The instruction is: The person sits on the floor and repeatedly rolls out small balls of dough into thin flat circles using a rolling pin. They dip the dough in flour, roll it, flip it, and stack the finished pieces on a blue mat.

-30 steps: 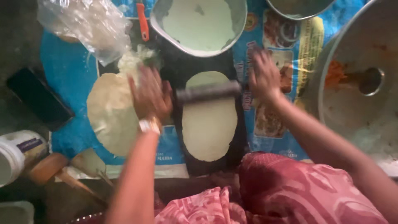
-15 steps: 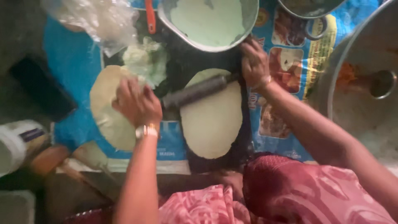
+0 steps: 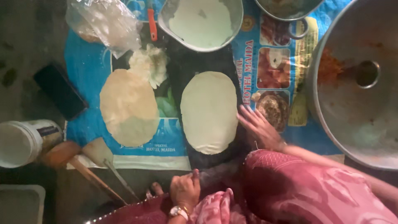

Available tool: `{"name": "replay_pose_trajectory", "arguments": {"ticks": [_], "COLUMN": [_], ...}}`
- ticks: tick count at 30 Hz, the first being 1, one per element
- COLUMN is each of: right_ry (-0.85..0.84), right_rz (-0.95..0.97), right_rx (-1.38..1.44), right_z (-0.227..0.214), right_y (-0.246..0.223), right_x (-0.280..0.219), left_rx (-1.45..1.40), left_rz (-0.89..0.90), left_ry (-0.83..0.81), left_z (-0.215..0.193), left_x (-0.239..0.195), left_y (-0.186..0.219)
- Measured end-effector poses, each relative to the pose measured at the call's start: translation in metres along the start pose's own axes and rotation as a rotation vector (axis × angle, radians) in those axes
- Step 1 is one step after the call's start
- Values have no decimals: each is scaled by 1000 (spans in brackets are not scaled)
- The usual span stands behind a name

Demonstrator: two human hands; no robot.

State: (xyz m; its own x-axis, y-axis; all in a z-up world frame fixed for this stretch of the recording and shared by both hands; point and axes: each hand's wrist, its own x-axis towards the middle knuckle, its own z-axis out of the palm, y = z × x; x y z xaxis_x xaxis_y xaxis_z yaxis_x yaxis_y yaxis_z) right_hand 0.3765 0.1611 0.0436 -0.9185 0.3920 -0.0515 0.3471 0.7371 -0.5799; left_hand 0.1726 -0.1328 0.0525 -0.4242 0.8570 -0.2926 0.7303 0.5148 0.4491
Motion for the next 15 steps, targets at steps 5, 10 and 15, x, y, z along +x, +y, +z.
{"name": "replay_pose_trajectory", "arguments": {"ticks": [5, 10, 15], "right_ry": [223, 126, 156], "right_rz": [124, 653, 372], "right_rx": [-155, 69, 421], "right_z": [27, 8, -19], "right_y": [2, 32, 59], "right_x": [97, 145, 128], "left_rx": [-56, -51, -142], "left_rz": [29, 162, 148], "left_ry": [-2, 10, 155], "left_z": [9, -1, -23], "left_x": [-4, 8, 8], "left_y": [2, 4, 1]}}
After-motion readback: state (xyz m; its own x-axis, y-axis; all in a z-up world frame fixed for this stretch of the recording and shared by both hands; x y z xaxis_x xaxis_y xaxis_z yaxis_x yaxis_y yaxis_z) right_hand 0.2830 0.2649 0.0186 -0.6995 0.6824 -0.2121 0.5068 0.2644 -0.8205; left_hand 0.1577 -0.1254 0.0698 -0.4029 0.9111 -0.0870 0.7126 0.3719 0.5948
